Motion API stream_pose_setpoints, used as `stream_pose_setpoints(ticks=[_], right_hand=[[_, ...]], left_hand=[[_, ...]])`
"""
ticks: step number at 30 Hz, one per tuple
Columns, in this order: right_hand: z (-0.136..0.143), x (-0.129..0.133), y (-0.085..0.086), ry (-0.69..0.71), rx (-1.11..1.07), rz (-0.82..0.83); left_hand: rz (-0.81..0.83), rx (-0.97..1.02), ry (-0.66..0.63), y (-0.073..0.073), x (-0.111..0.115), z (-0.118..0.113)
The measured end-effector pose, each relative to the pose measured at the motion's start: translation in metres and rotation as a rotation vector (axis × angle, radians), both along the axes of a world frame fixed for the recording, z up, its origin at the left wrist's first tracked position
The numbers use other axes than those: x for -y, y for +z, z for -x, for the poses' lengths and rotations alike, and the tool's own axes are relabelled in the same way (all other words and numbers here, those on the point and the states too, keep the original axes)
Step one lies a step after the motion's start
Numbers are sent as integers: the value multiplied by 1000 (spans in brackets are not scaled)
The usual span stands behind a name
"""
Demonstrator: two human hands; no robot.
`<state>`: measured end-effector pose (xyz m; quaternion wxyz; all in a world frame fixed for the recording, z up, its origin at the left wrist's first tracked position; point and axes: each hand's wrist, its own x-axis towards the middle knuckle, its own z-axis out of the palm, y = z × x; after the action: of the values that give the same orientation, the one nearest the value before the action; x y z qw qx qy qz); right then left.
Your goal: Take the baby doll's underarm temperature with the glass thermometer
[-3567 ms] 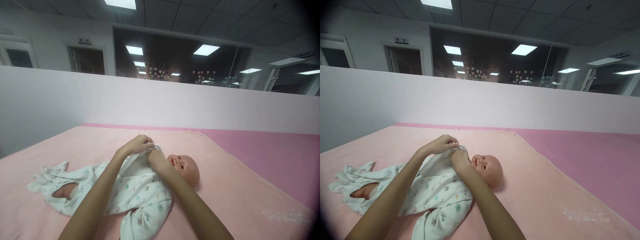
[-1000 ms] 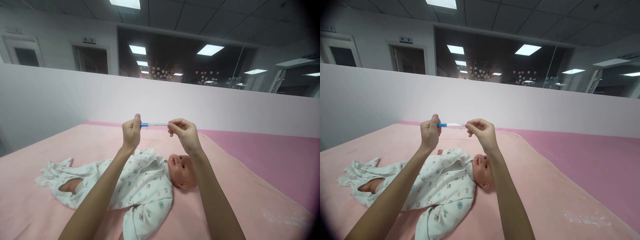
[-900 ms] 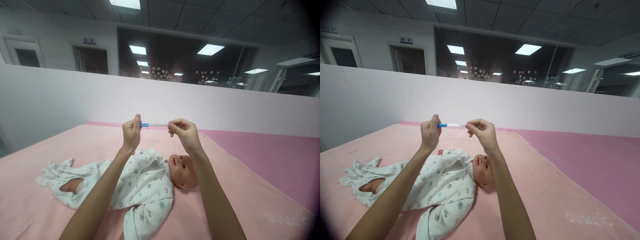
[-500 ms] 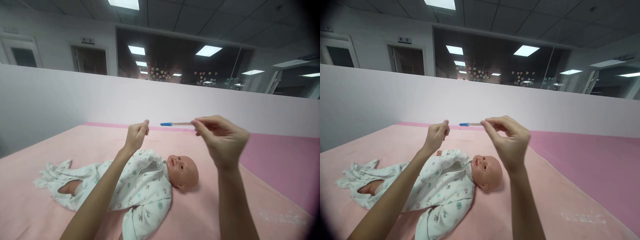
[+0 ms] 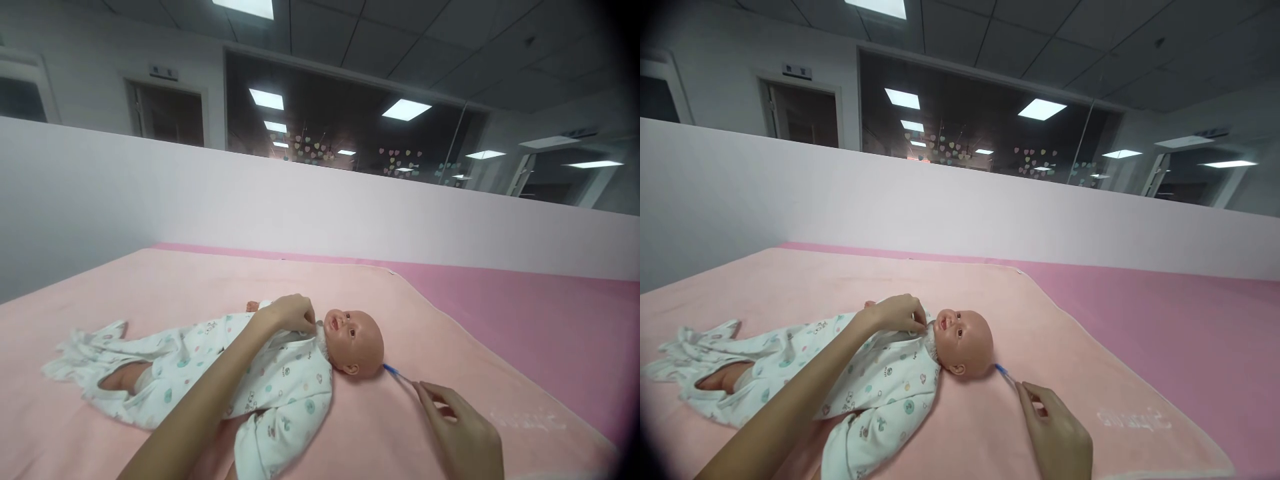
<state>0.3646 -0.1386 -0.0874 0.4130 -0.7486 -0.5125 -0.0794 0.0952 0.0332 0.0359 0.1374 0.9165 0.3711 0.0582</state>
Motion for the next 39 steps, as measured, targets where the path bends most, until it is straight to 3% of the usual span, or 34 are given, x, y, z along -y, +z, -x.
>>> stream_pose_setpoints(ticks=[2, 5, 9, 18, 21, 23, 25, 28, 33, 39], right_hand=[[6, -2, -13, -12, 110, 69], [12, -5, -18, -36, 246, 213], [15, -11, -10, -57, 311, 392], [22, -14, 9, -20, 261, 509], [41, -18, 29, -72, 244, 425], [64, -25, 46, -30, 216, 293], [94, -40, 62, 149, 216, 182], [136, -69, 75, 390, 307, 143], [169, -104, 58, 435, 496, 36], [167, -102, 36, 507, 514, -101]], left_hand=[[27, -40, 4, -3, -2, 1], [61, -35, -15, -6, -6, 3], [130, 18, -55, -4, -11, 8], [195, 175, -76, 8, -9, 21], [250, 242, -140, 9, -11, 22], [270, 274, -173, 9, -12, 23], [282, 287, -190, 10, -13, 24], [301, 292, -210, 11, -14, 26], [310, 326, -218, 8, -19, 27], [360, 352, -208, 6, -25, 27]])
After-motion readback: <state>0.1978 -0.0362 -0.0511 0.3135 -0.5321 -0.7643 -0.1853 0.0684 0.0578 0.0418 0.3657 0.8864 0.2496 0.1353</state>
